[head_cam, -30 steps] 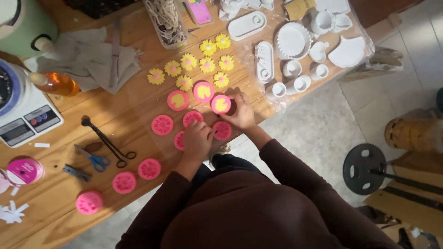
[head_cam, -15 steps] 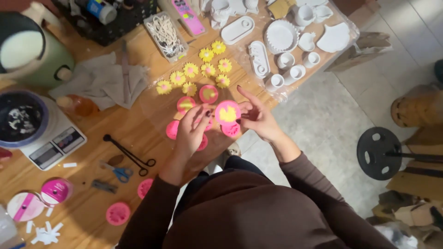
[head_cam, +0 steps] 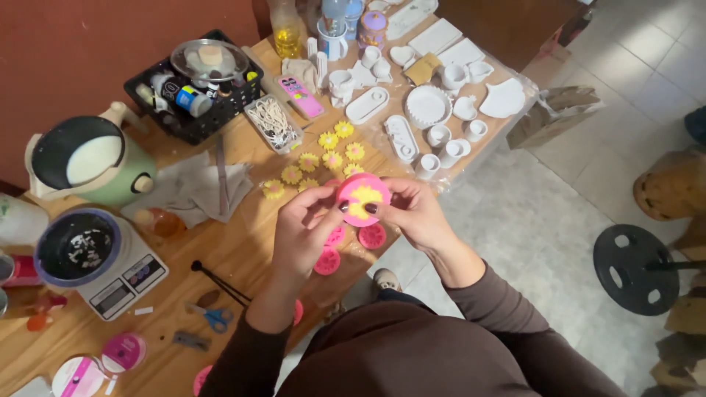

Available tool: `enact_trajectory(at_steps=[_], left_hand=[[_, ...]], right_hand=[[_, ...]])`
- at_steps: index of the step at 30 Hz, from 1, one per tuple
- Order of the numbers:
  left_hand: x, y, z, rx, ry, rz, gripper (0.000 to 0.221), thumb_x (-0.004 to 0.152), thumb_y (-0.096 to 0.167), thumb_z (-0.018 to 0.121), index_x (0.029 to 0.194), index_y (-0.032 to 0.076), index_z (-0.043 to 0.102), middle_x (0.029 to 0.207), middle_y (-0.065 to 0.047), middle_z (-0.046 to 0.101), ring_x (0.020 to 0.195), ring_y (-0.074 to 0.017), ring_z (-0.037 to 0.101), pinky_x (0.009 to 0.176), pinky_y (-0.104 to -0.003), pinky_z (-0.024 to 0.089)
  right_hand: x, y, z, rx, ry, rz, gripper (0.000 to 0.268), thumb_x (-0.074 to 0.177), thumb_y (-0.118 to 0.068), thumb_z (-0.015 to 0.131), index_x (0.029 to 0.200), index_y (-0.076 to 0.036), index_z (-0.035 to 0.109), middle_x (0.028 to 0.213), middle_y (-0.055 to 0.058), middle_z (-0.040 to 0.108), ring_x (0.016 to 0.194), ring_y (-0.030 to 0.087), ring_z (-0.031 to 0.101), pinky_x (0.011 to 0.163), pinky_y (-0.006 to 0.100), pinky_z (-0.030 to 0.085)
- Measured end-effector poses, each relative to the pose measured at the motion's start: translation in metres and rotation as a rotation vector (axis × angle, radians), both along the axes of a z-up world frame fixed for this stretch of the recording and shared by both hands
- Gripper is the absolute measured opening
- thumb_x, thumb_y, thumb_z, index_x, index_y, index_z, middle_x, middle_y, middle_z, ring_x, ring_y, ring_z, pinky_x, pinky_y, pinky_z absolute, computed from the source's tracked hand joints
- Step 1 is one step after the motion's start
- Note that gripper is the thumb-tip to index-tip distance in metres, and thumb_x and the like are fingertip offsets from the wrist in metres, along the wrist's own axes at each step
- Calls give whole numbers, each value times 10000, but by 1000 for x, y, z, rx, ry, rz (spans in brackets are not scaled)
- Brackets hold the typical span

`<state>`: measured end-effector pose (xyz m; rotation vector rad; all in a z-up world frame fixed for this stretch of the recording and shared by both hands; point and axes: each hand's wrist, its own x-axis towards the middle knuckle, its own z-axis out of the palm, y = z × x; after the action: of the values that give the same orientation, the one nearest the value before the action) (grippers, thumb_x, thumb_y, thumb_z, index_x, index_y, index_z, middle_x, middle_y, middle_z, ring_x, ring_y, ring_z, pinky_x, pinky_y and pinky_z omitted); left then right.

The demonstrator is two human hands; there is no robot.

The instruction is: Demolding small yellow flower-shaped wax pieces from pink silicone molds on a workbench.

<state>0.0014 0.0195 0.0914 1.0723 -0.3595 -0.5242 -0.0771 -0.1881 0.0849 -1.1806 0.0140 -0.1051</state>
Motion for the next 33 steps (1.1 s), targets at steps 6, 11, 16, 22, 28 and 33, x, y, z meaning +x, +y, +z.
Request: enact_trajectory(at_steps=[6, 11, 16, 22, 28, 33], left_hand=[[-15, 7, 70, 252, -677, 275, 258, 906, 6, 725, 1159, -23, 683, 1139, -125, 692, 989, -191, 713, 868, -291, 598], [-8, 26, 85, 270, -1006, 215, 225, 924, -16, 693, 1146, 7, 725, 1188, -108, 721, 1084, -258, 724, 960, -331, 583], [-4, 33, 107, 303, -1095, 141, 179, 894, 12, 739, 1070, 44, 742, 1131, -77, 718, 1060, -247, 712, 931, -352, 579], [6, 38, 128, 375, -1273, 170, 95, 825, 109, 819, 893, 114, 753, 882, -34, 607, 878, -236, 595, 800, -389, 475], [15, 42, 143, 412, -1445, 48, 104, 837, 188, 806, 908, 126, 761, 929, -8, 637, 919, -230, 594, 825, -396, 481], [15, 41, 150, 406, -1498, 18, 137, 777, 213, 797, 887, 135, 768, 907, 14, 647, 936, -225, 603, 836, -406, 491]], right_hand=[[-7, 2, 39, -144, -34, 32, 296, 912, 6, 735, 1198, 65, 692, 1112, 78, 735, 971, 118, 701, 882, 263, 578], [-20, -5, 52, -230, 6, 92, 222, 929, 18, 709, 1143, 75, 707, 1038, 29, 699, 899, 72, 649, 770, 219, 531], [-18, -7, 84, -328, -14, 168, 221, 925, 16, 670, 1132, 71, 726, 977, 17, 702, 861, 53, 635, 737, 204, 518], [-19, 3, 119, -475, -14, 175, 219, 873, -2, 701, 1086, 37, 733, 950, -2, 695, 851, 47, 646, 734, 204, 540], [-23, 6, 131, -791, -145, 154, 154, 842, -53, 760, 991, -14, 748, 871, 17, 686, 781, 57, 635, 679, 222, 526], [-23, 3, 139, -863, -169, 181, 145, 828, -62, 767, 966, -21, 752, 843, 18, 676, 753, 68, 634, 652, 229, 507]])
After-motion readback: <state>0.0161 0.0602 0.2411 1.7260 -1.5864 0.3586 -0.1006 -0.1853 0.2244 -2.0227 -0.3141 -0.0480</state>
